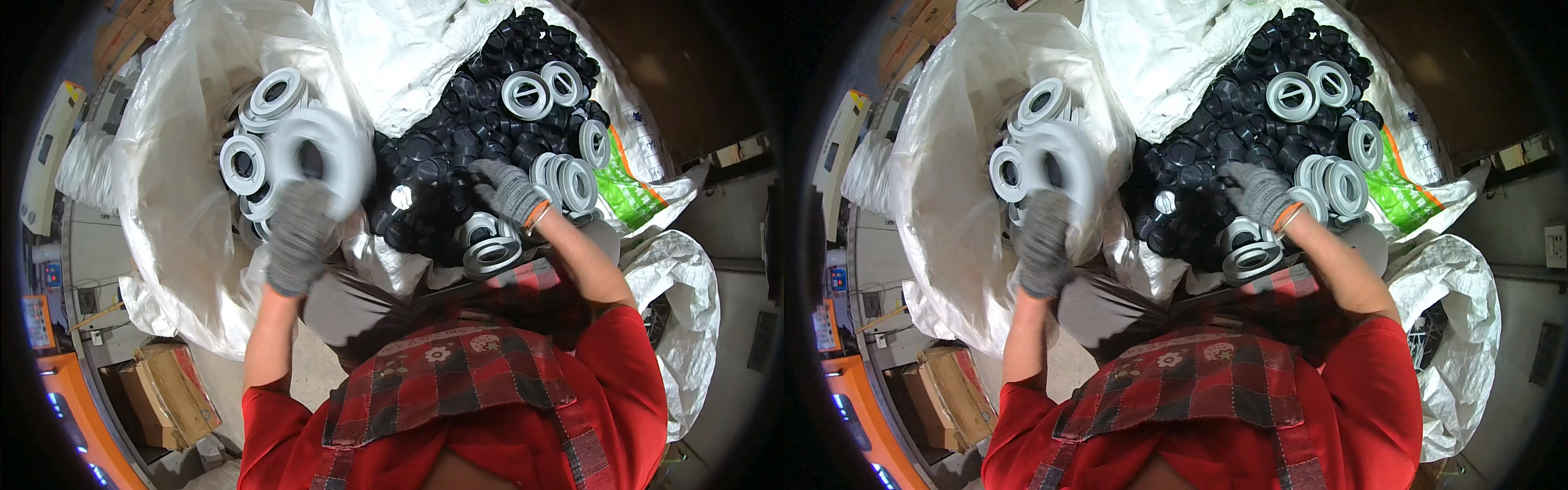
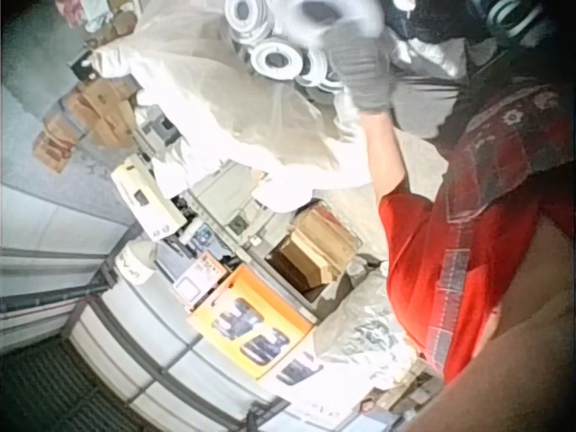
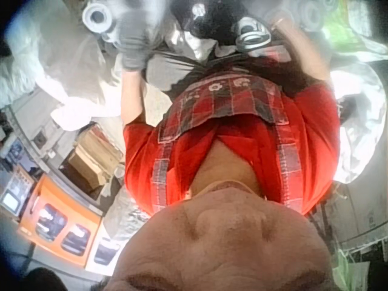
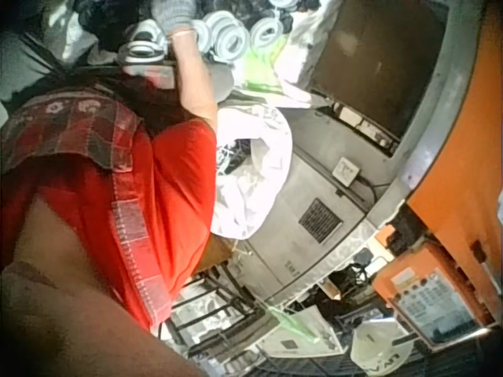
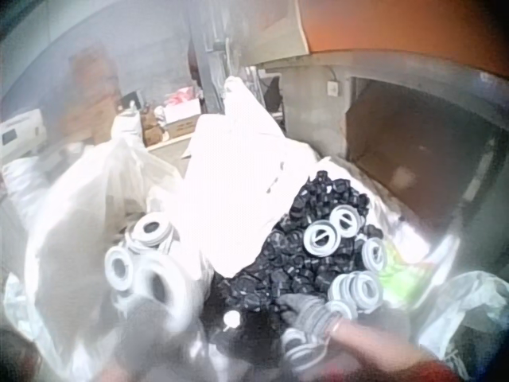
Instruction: The person picks white plastic rings and black plastic caps from large bags and repeatedly inserts the rings into the caps by hand. The assembled units are placed into a growing pile on the work surface.
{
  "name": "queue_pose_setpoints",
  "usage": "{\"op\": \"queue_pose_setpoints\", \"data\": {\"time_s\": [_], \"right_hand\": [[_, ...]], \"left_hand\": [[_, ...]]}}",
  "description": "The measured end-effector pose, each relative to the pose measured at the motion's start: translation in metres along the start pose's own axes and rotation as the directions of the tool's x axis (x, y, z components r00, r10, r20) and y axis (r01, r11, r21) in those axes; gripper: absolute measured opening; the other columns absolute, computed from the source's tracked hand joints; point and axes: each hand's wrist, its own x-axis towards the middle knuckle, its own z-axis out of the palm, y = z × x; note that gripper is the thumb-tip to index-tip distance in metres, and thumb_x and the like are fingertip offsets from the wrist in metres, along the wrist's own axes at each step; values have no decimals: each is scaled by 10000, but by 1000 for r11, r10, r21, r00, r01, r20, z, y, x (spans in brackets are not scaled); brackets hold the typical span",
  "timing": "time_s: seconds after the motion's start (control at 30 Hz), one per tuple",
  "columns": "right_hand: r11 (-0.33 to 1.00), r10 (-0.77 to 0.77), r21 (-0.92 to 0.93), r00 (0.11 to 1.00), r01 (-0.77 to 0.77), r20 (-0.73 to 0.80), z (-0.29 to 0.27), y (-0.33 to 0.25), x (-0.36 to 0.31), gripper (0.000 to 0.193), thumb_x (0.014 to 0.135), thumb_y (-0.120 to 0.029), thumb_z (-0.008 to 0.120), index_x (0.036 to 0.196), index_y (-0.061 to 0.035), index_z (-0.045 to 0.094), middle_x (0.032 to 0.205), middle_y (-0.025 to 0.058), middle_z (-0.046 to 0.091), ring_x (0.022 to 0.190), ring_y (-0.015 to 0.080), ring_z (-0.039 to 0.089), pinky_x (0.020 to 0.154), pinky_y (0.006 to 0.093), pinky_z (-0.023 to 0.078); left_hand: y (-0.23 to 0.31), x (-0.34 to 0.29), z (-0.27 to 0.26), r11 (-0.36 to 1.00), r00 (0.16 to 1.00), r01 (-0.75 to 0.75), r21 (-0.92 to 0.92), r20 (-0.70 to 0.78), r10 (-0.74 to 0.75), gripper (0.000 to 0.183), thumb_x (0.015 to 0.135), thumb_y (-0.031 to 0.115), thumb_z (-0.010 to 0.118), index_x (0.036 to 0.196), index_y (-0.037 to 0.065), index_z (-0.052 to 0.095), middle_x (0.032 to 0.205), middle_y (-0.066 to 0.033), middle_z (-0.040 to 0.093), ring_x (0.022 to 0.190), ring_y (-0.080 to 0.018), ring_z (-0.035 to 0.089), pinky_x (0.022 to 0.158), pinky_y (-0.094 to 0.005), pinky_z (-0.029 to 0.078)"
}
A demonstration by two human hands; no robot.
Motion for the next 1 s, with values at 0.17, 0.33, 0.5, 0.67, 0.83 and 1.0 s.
{"op": "queue_pose_setpoints", "data": {"time_s": [0.17, 0.33, 0.5, 0.67, 0.83, 1.0], "right_hand": [[781, 220, -625, 928, 18, 301, -10, 83, -30, 505, 733, -157, 640, 1226, -111, 541, 1186, 176, 564, 1093, 353, 555, 886, 446, 471], [671, 106, -691, 887, 270, 450, -17, 69, -7, 357, 746, -219, 601, 1063, -54, 595, 954, 191, 641, 898, 332, 644, 733, 470, 511], [953, -119, -261, 981, 157, 156, -27, -6, 28, 501, 692, -340, 717, 1038, -8, 571, 950, 178, 644, 859, 371, 626, 751, 429, 513], [881, -374, 370, 913, 296, 161, 5, -15, 87, 434, 842, -220, 650, 1201, 5, 556, 1095, 195, 632, 1028, 287, 619, 883, 356, 485], [947, 294, -58, 923, -317, -249, 42, 41, 183, 641, 802, -392, 645, 1289, -12, 474, 1253, 241, 534, 1152, 351, 531, 979, 408, 420], [954, 289, -14, 935, -298, -208, 72, 78, 212, 461, 789, -277, 621, 1177, -33, 570, 1197, 236, 557, 1138, 381, 511, 956, 425, 432]], "left_hand": [[-33, -3, 3, 719, 714, 590, -366, -177, -677, 595, 833, 143, 676, 1349, -14, 425, 1324, -203, 508, 1202, -314, 507, 1023, -392, 379], [49, 21, 25, 203, 627, 736, -646, 537, -564, 592, 820, 172, 709, 1312, -47, 463, 1235, -173, 580, 1124, -235, 556, 979, -314, 417], [83, 28, 76, -684, 589, 410, -603, 748, -307, 447, 898, 141, 617, 1303, 23, 471, 1245, -81, 545, 1085, -164, 536, 856, -294, 485], [76, 17, 80, -653, 391, 606, -454, 885, -252, 345, 904, 135, 604, 1217, 8, 532, 1074, -73, 614, 958, -130, 577, 822, -269, 488], [71, 15, 89, -681, 341, 413, -605, 796, -500, 271, 886, 92, 604, 1144, 12, 582, 980, -51, 635, 873, -127, 596, 774, -270, 486], [64, 14, 93, -671, 271, 420, -611, 790, -549, 304, 884, 75, 596, 1179, 7, 572, 1073, -69, 624, 958, -153, 598, 850, -291, 478]]}}
